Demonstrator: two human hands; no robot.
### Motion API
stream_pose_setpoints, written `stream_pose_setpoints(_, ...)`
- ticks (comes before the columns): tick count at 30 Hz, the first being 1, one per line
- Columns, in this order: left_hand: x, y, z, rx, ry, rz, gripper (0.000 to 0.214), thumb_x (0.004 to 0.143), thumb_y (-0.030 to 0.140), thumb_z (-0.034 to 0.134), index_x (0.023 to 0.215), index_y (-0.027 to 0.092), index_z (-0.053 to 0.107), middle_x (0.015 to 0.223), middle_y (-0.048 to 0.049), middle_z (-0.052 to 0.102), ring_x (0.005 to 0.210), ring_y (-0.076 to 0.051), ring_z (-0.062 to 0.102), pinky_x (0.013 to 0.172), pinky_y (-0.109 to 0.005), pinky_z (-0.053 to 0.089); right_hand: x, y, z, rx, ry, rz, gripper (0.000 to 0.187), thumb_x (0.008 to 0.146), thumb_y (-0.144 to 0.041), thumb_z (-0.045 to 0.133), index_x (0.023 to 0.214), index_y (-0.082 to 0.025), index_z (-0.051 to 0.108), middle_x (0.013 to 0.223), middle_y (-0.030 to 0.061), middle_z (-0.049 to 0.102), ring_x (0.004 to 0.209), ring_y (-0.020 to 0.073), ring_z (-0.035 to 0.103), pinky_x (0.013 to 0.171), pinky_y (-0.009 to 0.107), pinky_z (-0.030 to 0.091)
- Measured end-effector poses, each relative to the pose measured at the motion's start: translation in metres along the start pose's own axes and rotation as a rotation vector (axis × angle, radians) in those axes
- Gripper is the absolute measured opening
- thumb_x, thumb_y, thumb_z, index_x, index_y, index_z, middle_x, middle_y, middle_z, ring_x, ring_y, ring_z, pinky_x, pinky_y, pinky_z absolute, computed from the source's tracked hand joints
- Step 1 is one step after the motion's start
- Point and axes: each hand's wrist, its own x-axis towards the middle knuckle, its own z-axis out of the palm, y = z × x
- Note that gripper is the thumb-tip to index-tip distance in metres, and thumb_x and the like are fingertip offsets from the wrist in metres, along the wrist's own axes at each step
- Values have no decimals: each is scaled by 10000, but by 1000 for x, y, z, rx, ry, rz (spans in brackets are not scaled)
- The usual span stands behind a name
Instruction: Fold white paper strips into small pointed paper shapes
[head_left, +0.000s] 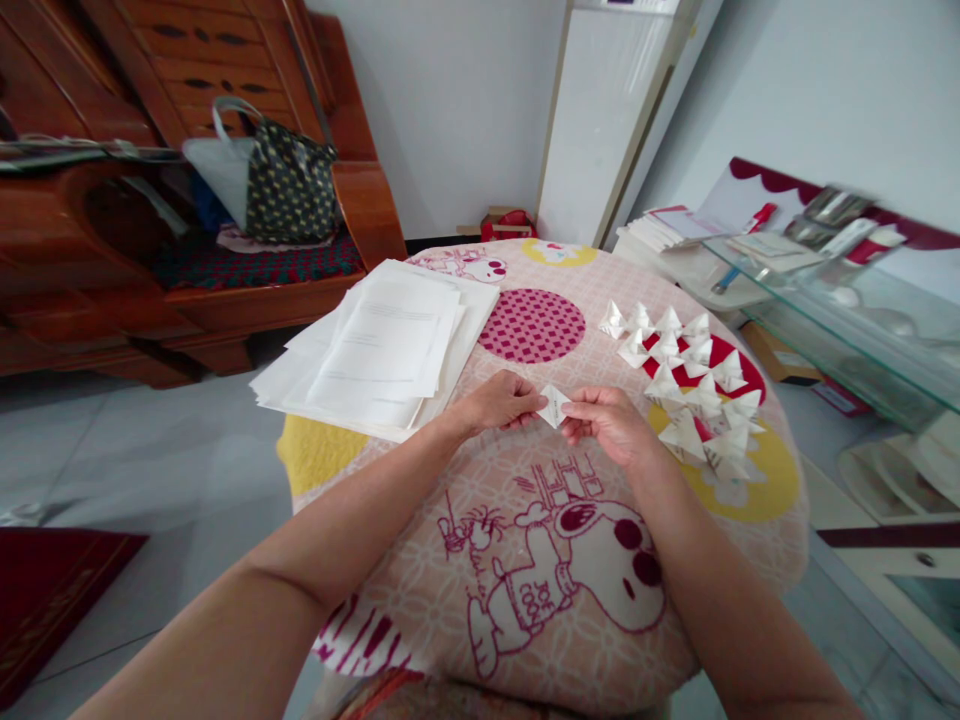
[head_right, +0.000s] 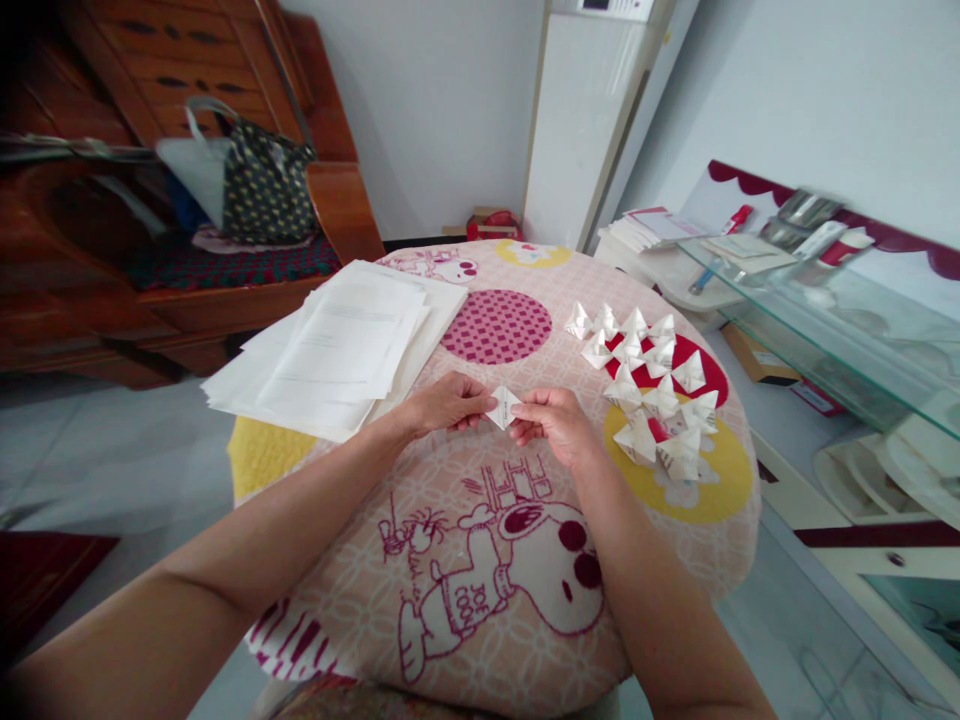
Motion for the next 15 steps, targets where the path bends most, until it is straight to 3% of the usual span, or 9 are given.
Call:
stream_pose_setpoints(3, 2, -7, 1, 76, -38, -29, 326, 878, 299, 638, 583, 162, 620, 493, 10, 602, 392, -73, 488, 406, -183, 339, 4, 9, -2, -87, 30, 35, 186, 625, -286, 846, 661, -154, 719, 585, 64, 718, 477, 136, 637, 424, 219, 513)
stream_pose_setpoints(6, 4, -12, 4, 236, -30, 17, 311, 861, 264, 616, 564, 173, 637, 474, 18, 588, 398, -84, 479, 441, -200, 349, 7, 19, -3, -234, 94, 28, 119, 641, -244, 813, 657, -165, 727, 511, 42, 677, 406, 123, 578, 346, 198, 418)
stream_pose_setpoints(9, 5, -13, 7, 471, 172, 125, 337, 800, 222, 693, 484, 187, 582, 436, 23, 493, 447, -97, 417, 506, -233, 328, 9, 23, -1, -400, 174, -60, 74, 640, -204, 795, 643, -191, 723, 480, 6, 642, 382, 115, 538, 328, 198, 327)
stream_pose_setpoints(12, 5, -12, 9, 600, 318, 195, 261, 709, 167, 776, 534, 188, 583, 512, 23, 503, 543, -121, 431, 588, -255, 333, 10, 22, 1, -602, 240, -206, 116, 621, -147, 800, 697, -215, 745, 525, -8, 650, 467, 134, 572, 420, 227, 364)
stream_pose_setpoints(15, 5, -11, 8, 585, 219, 316, 148, 680, 38, 686, 701, 183, 666, 683, 8, 617, 653, -132, 511, 668, -250, 364, 9, 19, 0, -723, 229, -328, 191, 624, -109, 790, 773, -229, 783, 591, 3, 679, 578, 177, 621, 544, 276, 417)
